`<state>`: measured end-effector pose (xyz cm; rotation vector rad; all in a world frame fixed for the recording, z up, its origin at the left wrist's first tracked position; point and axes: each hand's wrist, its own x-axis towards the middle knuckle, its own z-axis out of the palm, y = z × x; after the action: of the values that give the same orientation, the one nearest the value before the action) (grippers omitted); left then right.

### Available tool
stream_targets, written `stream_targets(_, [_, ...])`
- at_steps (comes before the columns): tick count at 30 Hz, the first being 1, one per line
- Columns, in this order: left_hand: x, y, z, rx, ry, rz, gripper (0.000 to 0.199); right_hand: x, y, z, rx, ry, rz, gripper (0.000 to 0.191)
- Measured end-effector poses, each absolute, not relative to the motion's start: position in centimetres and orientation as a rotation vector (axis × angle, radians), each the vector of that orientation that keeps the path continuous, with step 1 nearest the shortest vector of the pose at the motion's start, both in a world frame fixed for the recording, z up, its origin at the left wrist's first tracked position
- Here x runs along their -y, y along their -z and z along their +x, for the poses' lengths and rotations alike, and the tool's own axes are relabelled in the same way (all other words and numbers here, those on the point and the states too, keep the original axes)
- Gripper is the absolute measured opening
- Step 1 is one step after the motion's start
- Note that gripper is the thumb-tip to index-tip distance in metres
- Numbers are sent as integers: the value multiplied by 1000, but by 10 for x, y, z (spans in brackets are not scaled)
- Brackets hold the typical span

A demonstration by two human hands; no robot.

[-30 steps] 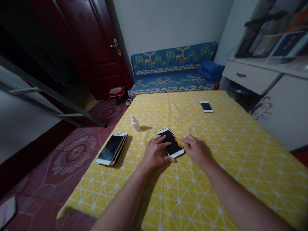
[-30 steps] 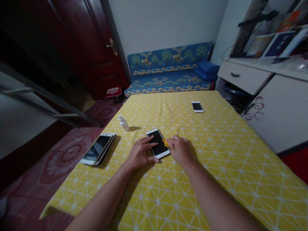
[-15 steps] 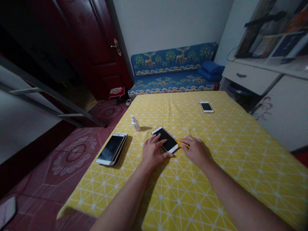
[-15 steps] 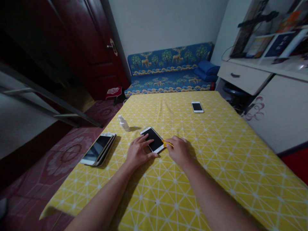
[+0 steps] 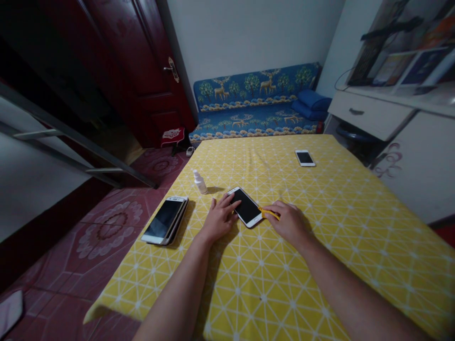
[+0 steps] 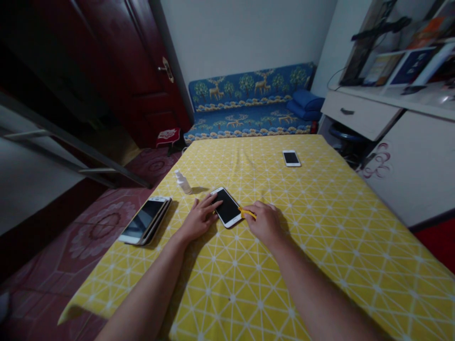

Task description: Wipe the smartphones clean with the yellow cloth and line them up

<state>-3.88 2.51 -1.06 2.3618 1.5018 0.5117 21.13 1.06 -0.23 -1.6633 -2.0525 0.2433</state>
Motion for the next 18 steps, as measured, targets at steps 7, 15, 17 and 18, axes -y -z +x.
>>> stream_targets(7, [-24, 8, -31, -1676, -619, 2324, 40, -12, 3, 211, 2050, -233, -1643, 23])
stream_targets(15, [-19, 4, -27, -1789, -594, 2398, 38, -11, 2, 211, 2007, -259, -1676, 22])
stream_targets(17, [-17, 4, -25, -1851, -571, 2393, 35, -12, 3, 211, 1991, -253, -1682, 21])
stream_targets(18, [-16, 4, -23, -1876, -565, 2388, 34, -12, 4, 211, 1980, -243, -1686, 21])
